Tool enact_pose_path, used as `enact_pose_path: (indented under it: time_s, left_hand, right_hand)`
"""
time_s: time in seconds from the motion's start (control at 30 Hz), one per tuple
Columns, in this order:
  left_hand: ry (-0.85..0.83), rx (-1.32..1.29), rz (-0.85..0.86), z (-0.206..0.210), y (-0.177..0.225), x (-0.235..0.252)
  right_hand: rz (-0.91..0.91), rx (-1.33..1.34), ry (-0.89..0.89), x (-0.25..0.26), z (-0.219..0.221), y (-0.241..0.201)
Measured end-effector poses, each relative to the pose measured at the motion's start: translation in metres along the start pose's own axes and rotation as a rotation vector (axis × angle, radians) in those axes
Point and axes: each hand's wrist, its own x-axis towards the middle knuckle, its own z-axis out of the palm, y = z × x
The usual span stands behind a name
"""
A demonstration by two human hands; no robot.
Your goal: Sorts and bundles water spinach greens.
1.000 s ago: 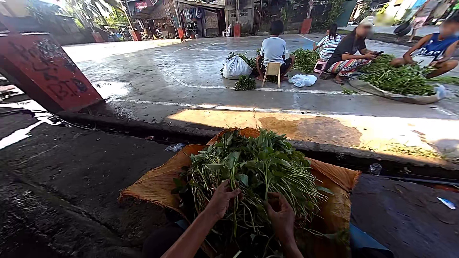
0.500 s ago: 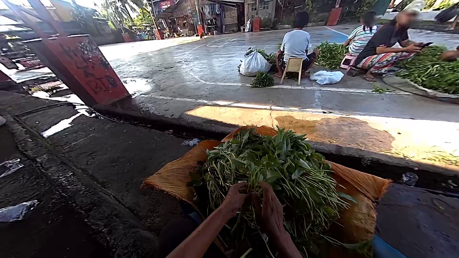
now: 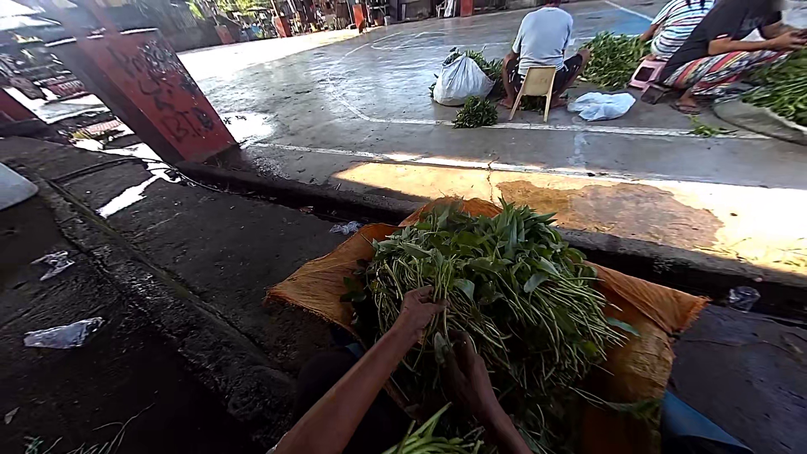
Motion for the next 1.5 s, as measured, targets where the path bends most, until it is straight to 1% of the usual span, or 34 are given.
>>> enact_pose_path:
  time_s: [0.1, 0.13, 0.2, 0.27, 0.37, 0.4, 0.43, 0.47, 0.53, 0.57, 0.6, 0.63, 0.73, 0.77, 0.8, 0.9, 0.93, 0.97, 1.07, 1.13, 1.2, 1.27, 1.33, 1.4, 1.5]
  left_hand:
    - [0.012, -0.096, -0.055, 0.001, 0.004, 0.001]
    - [0.043, -0.118, -0.061, 0.0, 0.005, 0.003]
    - [0.129, -0.176, -0.053, -0.002, 0.007, 0.005]
    - [0.213, -0.214, -0.009, -0.009, 0.012, 0.01]
    - [0.277, -0.244, 0.041, -0.015, 0.016, 0.01]
    - [0.291, -0.253, 0.048, -0.017, 0.018, 0.009]
    - [0.31, -0.264, 0.055, -0.02, 0.02, 0.01]
    - [0.324, -0.284, 0.063, -0.027, 0.021, 0.012]
    - [0.306, -0.329, 0.062, -0.043, 0.025, 0.018]
    - [0.275, -0.347, 0.048, -0.048, 0.025, 0.021]
    - [0.243, -0.356, 0.022, -0.049, 0.025, 0.021]
    - [0.203, -0.368, -0.004, -0.048, 0.024, 0.021]
    - [0.071, -0.376, -0.06, -0.038, 0.021, 0.016]
    - [0.031, -0.373, -0.08, -0.036, 0.02, 0.014]
    - [-0.015, -0.376, -0.094, -0.034, 0.018, 0.013]
    - [-0.087, -0.37, -0.129, -0.025, 0.018, 0.01]
    - [-0.091, -0.361, -0.128, -0.023, 0.017, 0.01]
    - [-0.089, -0.346, -0.118, -0.022, 0.016, 0.011]
    - [-0.071, -0.283, -0.055, -0.015, 0.01, 0.016]
    - [-0.05, -0.262, -0.009, -0.011, 0.005, 0.019]
    - [-0.02, -0.277, 0.044, -0.006, 0.004, 0.018]
    - [0.028, -0.321, 0.088, -0.001, 0.005, 0.016]
    - [0.068, -0.379, 0.117, 0.003, 0.005, 0.015]
    - [0.08, -0.416, 0.129, 0.006, 0.004, 0.014]
    - [0.019, -0.41, 0.117, 0.01, 0.0, 0.01]
  right_hand:
    - [0.074, 0.385, -0.056, 0.003, -0.005, 0.0]
    - [0.093, 0.449, -0.059, 0.0, -0.006, 0.0]
    - [0.103, 0.459, -0.053, -0.008, -0.011, 0.002]
    - [0.072, 0.356, -0.053, -0.022, -0.016, 0.006]
    - [0.01, 0.085, -0.057, -0.043, -0.026, 0.021]
    - [0.014, -0.025, -0.076, -0.048, -0.034, 0.028]
    - [0.054, -0.141, -0.134, -0.054, -0.044, 0.034]
    - [0.151, -0.266, -0.256, -0.061, -0.056, 0.04]
    - [0.442, -0.508, -0.618, -0.066, -0.082, 0.055]
    - [0.55, -0.592, -0.726, -0.065, -0.093, 0.065]
    - [0.581, -0.624, -0.714, -0.064, -0.103, 0.073]
    - [0.542, -0.616, -0.599, -0.058, -0.112, 0.076]
    - [0.264, -0.544, -0.068, -0.02, -0.128, 0.066]
    - [0.187, -0.532, 0.055, -0.004, -0.128, 0.067]
    - [0.171, -0.531, 0.081, 0.012, -0.129, 0.069]
    - [0.315, -0.622, -0.108, 0.05, -0.137, 0.078]
    - [0.291, -0.616, -0.069, 0.056, -0.14, 0.078]
    - [0.224, -0.601, 0.042, 0.057, -0.142, 0.072]
    - [-0.073, -0.531, 0.462, 0.054, -0.149, 0.037]
    - [-0.195, -0.493, 0.614, 0.052, -0.152, 0.013]
    - [-0.254, -0.468, 0.656, 0.048, -0.152, -0.005]
    - [-0.253, -0.412, 0.61, 0.042, -0.147, -0.015]
    - [-0.172, -0.312, 0.533, 0.036, -0.136, -0.021]
    - [-0.069, -0.153, 0.492, 0.032, -0.121, -0.024]
    - [0.033, 0.05, 0.485, 0.03, -0.096, -0.021]
